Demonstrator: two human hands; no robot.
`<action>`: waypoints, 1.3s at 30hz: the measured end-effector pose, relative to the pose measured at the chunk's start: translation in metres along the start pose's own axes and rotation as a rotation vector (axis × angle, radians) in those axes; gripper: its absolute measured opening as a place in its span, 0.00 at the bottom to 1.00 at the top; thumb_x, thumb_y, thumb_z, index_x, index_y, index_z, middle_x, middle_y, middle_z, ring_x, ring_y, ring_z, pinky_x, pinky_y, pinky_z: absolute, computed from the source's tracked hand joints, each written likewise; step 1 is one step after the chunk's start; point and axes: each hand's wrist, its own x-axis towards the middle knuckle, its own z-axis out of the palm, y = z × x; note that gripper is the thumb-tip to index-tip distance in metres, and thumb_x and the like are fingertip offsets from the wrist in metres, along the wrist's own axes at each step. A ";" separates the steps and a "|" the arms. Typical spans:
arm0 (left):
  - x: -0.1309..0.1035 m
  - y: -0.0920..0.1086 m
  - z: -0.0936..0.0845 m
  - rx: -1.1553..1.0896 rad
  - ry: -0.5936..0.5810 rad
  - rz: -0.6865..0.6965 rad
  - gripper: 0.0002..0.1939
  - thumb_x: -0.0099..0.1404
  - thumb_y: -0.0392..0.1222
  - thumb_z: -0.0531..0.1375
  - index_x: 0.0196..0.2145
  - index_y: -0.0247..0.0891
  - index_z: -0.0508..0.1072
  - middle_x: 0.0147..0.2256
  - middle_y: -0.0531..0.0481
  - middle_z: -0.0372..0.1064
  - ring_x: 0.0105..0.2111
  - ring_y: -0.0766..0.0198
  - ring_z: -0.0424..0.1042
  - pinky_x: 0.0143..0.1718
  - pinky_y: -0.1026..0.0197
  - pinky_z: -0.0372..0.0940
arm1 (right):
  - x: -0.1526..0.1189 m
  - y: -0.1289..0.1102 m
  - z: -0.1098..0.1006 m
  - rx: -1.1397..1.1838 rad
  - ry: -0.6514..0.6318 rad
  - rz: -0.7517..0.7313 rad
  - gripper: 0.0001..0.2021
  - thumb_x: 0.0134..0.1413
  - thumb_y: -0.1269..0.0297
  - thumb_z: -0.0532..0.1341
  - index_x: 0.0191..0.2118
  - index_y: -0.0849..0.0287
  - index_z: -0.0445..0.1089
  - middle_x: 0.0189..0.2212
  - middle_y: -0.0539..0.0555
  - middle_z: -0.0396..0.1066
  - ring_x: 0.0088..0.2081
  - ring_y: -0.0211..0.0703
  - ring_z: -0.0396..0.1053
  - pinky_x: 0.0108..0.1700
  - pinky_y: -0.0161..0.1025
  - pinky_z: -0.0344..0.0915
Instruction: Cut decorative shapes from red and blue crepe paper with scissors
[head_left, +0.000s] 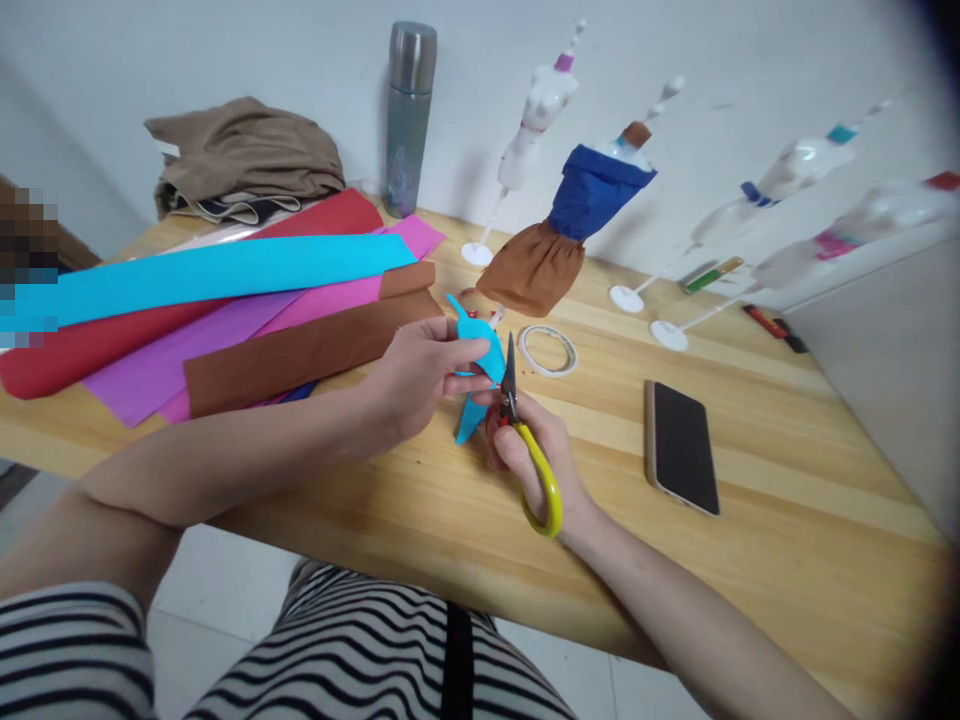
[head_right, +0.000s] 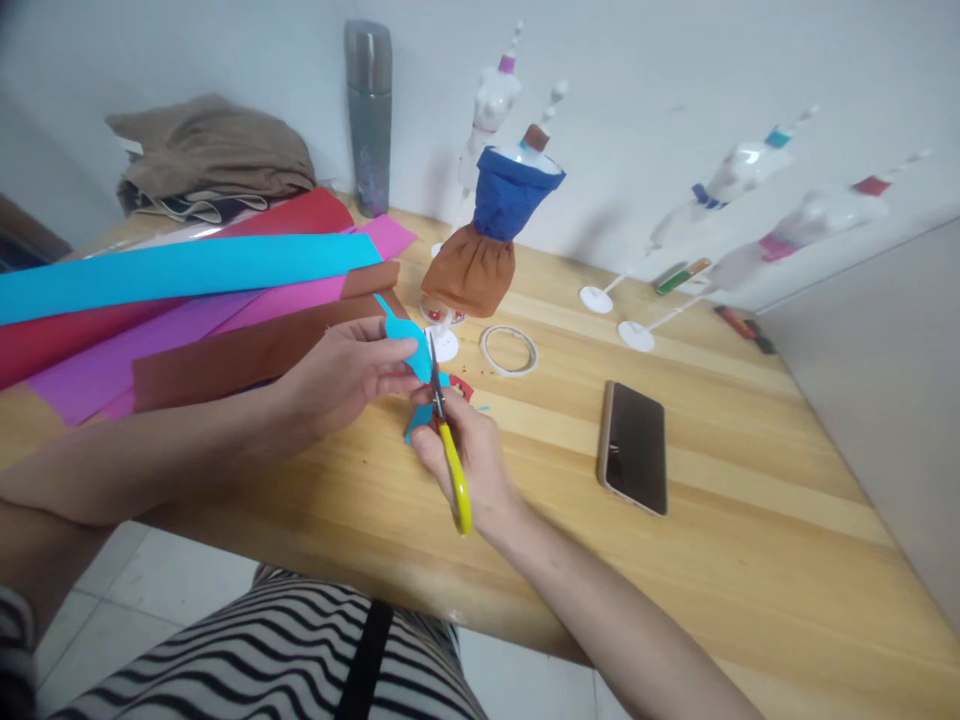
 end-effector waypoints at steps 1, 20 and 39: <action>0.000 0.000 0.000 0.000 0.006 -0.001 0.04 0.62 0.29 0.63 0.29 0.31 0.75 0.29 0.47 0.72 0.30 0.63 0.74 0.39 0.54 0.74 | 0.000 0.000 0.000 -0.006 0.000 -0.001 0.24 0.63 0.41 0.61 0.47 0.60 0.71 0.26 0.48 0.62 0.24 0.40 0.60 0.24 0.39 0.61; 0.001 0.001 -0.001 -0.027 0.026 -0.021 0.07 0.65 0.28 0.63 0.28 0.31 0.75 0.29 0.47 0.73 0.29 0.65 0.72 0.45 0.53 0.73 | 0.004 -0.006 -0.003 -0.154 0.003 -0.024 0.21 0.62 0.45 0.61 0.44 0.60 0.72 0.28 0.50 0.67 0.26 0.40 0.60 0.28 0.39 0.61; 0.000 0.005 0.001 -0.005 0.081 -0.033 0.07 0.63 0.27 0.63 0.28 0.32 0.73 0.28 0.46 0.74 0.29 0.65 0.74 0.41 0.58 0.73 | -0.002 0.000 0.002 -0.136 0.057 0.060 0.21 0.66 0.46 0.60 0.46 0.61 0.76 0.23 0.50 0.67 0.24 0.43 0.69 0.22 0.36 0.63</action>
